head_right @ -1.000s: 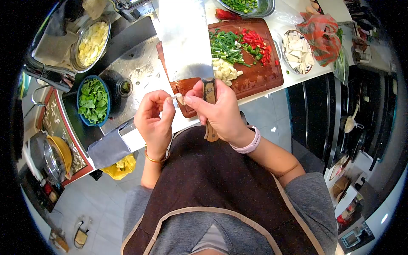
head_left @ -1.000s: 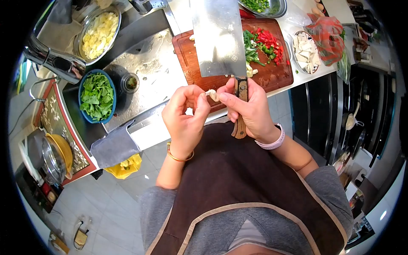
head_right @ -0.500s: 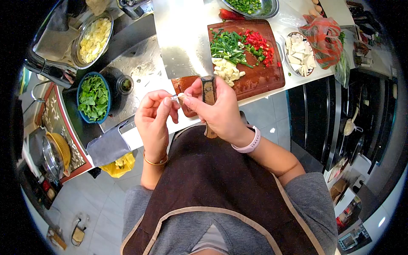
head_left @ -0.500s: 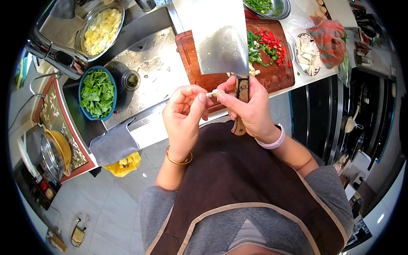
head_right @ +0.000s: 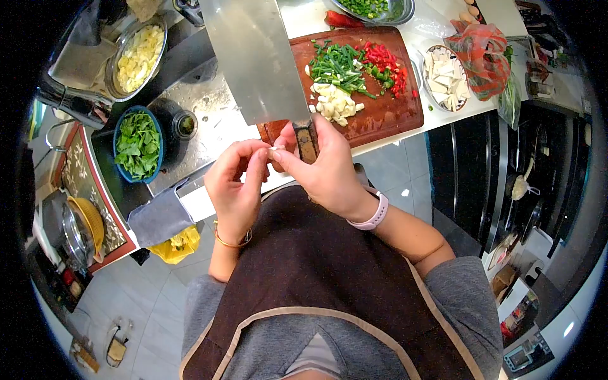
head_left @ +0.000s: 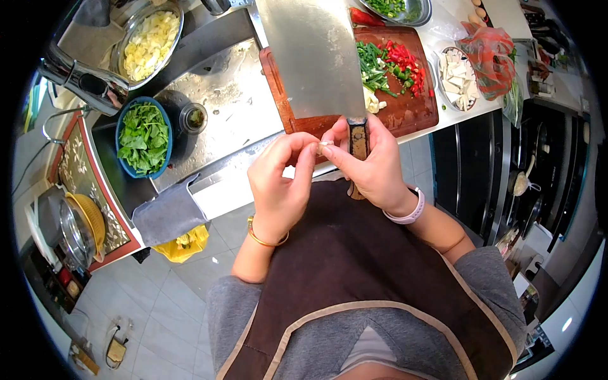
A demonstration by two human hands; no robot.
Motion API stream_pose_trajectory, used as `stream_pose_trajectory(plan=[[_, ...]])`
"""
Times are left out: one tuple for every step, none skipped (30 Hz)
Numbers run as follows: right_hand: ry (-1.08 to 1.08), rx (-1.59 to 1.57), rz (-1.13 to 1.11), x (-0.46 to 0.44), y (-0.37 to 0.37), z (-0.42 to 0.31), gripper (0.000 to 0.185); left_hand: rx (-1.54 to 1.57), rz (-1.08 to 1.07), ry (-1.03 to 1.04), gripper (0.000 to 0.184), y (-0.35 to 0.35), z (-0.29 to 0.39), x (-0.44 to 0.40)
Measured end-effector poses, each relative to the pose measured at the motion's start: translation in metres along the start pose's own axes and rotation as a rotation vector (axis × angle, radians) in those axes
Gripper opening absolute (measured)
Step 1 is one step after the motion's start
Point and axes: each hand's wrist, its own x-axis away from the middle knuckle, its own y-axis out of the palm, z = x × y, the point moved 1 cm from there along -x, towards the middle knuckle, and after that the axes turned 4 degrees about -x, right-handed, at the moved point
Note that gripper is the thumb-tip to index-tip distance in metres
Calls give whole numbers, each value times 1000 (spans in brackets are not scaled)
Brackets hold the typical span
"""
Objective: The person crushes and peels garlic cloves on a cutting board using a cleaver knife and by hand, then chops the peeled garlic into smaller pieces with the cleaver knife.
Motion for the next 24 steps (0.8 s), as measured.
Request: stream_pose_trajectory(plan=[[-25, 8, -11, 0, 0, 1, 23, 237, -45, -205, 5, 1, -2, 1], [-25, 8, -11, 1, 0, 1, 23, 475, -90, -410, 4, 1, -5, 2], [-18, 35, -11, 1, -1, 2, 22, 633, -106, -457, 8, 2, -7, 1], [-10, 63, -11, 2, -2, 2, 22, 634, -107, -456, 8, 0, -10, 0], [-10, 63, -11, 2, -2, 0, 22, 779, -142, -526, 10, -1, -14, -2], [13, 25, -9, 2, -1, -4, 22, 925, -176, -596, 11, -1, -17, -3], [36, -14, -7, 2, -1, -6, 22, 949, -172, -618, 12, -1, -20, -3], [35, -14, -7, 2, -2, -5, 22, 949, -173, -617, 12, -1, -24, -4], [27, 61, 25, 1, -5, -4, 21, 891, -102, -584, 12, -1, -28, -4], [19, 135, 58, -1, -8, -2, 20, 832, -33, -552, 12, -2, -34, -5], [10, 176, 94, -3, -13, 1, 19, 690, 37, -532, 12, -5, -44, -9], [0, 216, 129, -8, -22, 7, 19, 547, 121, -465, 12, -8, -65, -13], [-56, 247, 183, -16, -32, 17, 18, 424, 204, -436, 11, -12, -90, -18], [-127, 257, 254, -23, -41, 24, 20, 209, 256, -425, 11, -17, -113, -22], [-176, 396, 323, -32, -55, 36, 20, -96, 279, -424, 15, -23, -145, -24], [-222, 534, 392, -40, -72, 49, 21, -601, 195, -468, 19, -33, -162, -26], [-234, 617, 431, -46, -84, 58, 21, -801, 99, -468, 18, -40, -176, -24], [-246, 701, 472, -51, -96, 64, 22, -998, 0, -461, 18, -42, -190, -23], [-201, 667, 491, -54, -104, 68, 21, -998, -2, -457, 18, -44, -206, -19], [-199, 664, 496, -56, -112, 74, 21, -1115, -45, -426, 17, -45, -221, -13], [-222, 739, 533, -58, -118, 77, 21, -1233, -89, -394, 16, -47, -227, -11], [-245, 813, 570, -59, -122, 80, 21, -1237, -93, -391, 16, -49, -232, -9], [-247, 844, 580, -58, -127, 82, 20, -1240, -101, -381, 16, -50, -238, -6], [-243, 841, 588, -57, -128, 80, 20, -1242, -109, -370, 16, -50, -238, -7]])
